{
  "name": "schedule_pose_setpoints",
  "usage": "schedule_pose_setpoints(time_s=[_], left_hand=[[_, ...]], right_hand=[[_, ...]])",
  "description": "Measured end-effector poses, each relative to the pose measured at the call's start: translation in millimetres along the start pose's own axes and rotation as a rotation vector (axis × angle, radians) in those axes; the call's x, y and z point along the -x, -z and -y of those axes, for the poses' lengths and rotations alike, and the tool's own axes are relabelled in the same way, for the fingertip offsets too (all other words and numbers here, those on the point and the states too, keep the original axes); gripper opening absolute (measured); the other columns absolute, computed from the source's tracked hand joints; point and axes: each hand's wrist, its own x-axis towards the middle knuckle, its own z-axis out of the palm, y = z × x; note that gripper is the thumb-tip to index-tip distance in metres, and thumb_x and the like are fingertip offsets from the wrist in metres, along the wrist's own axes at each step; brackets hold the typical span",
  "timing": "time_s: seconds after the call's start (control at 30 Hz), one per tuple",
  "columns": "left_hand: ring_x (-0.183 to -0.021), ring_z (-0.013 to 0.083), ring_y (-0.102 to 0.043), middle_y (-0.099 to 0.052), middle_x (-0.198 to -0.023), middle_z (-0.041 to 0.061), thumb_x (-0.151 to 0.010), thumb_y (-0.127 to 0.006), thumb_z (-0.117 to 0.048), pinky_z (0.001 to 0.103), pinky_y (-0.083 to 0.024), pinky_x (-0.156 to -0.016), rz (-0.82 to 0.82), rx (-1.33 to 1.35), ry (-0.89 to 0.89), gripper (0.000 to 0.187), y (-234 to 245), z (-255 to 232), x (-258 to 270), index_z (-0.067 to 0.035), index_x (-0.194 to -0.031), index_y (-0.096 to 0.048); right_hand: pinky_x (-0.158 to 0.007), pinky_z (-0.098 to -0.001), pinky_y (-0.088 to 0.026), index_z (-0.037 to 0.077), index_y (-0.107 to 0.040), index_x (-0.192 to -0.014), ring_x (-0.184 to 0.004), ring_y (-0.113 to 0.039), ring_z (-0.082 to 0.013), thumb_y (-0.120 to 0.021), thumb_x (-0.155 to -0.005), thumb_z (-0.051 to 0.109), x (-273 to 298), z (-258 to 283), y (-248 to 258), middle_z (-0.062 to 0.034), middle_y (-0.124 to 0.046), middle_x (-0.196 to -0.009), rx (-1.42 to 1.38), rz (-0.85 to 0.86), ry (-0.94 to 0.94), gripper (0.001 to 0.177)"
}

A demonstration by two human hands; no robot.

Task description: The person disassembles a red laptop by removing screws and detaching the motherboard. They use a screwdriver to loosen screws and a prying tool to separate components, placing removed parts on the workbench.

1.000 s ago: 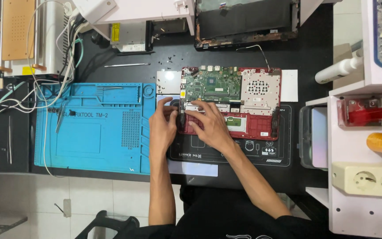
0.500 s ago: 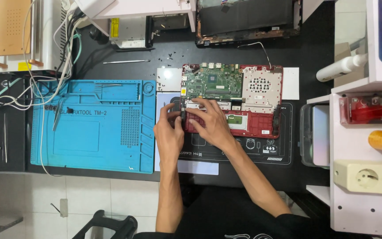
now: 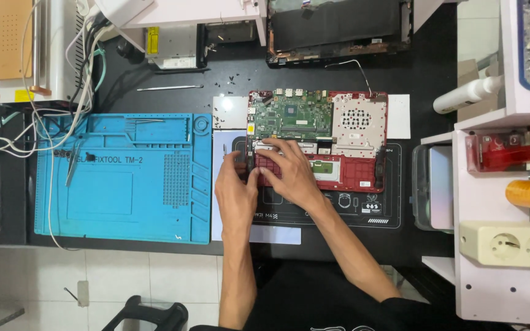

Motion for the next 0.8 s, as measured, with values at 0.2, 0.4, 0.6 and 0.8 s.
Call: schedule_pose_setpoints(time_s=[0.2,0.4,0.6,0.8], left_hand=[[-0.102,0.0391,-0.063,-0.066,-0.107,0.021,-0.089,-0.069,-0.003,0.049,-0.05,-0.088,-0.12,-0.117,-0.093,0.041,-21,7,5,0.004,-0.127,-0.056],[-0.108,0.0432,-0.056,-0.061,-0.115,0.028,-0.094,-0.062,-0.002,0.051,-0.045,-0.096,-0.09,-0.117,-0.119,0.046,-29,9,6,0.009,-0.137,-0.048],[-0.113,0.0478,-0.053,-0.056,-0.124,0.034,-0.095,-0.06,-0.001,0.053,-0.043,-0.099,-0.072,-0.158,-0.151,0.051,-30,15,4,0.011,-0.141,-0.042],[-0.114,0.0477,-0.054,-0.056,-0.125,0.032,-0.095,-0.06,0.0,0.053,-0.043,-0.1,-0.082,-0.166,-0.181,0.051,-29,16,4,0.011,-0.142,-0.042]], right_hand=[[-0.107,-0.0447,-0.047,0.006,-0.071,-0.122,-0.126,-0.055,-0.0334,-0.078,-0.081,0.013,1,-2,-2,-0.0095,-0.061,-0.138,0.004,-0.019,0.011,0.042],[-0.106,-0.0434,-0.048,0.006,-0.072,-0.121,-0.124,-0.056,-0.0311,-0.078,-0.083,0.013,0,-4,-4,-0.0092,-0.061,-0.138,0.001,-0.009,0.004,0.04],[-0.105,-0.0428,-0.049,0.009,-0.073,-0.122,-0.118,-0.058,-0.0281,-0.077,-0.083,0.013,0,0,-1,-0.0078,-0.061,-0.139,-0.007,0.008,-0.014,0.04],[-0.105,-0.0428,-0.047,0.011,-0.073,-0.125,-0.12,-0.056,-0.0288,-0.077,-0.084,0.013,0,0,0,-0.0069,-0.06,-0.14,-0.013,0.008,0.016,0.041]])
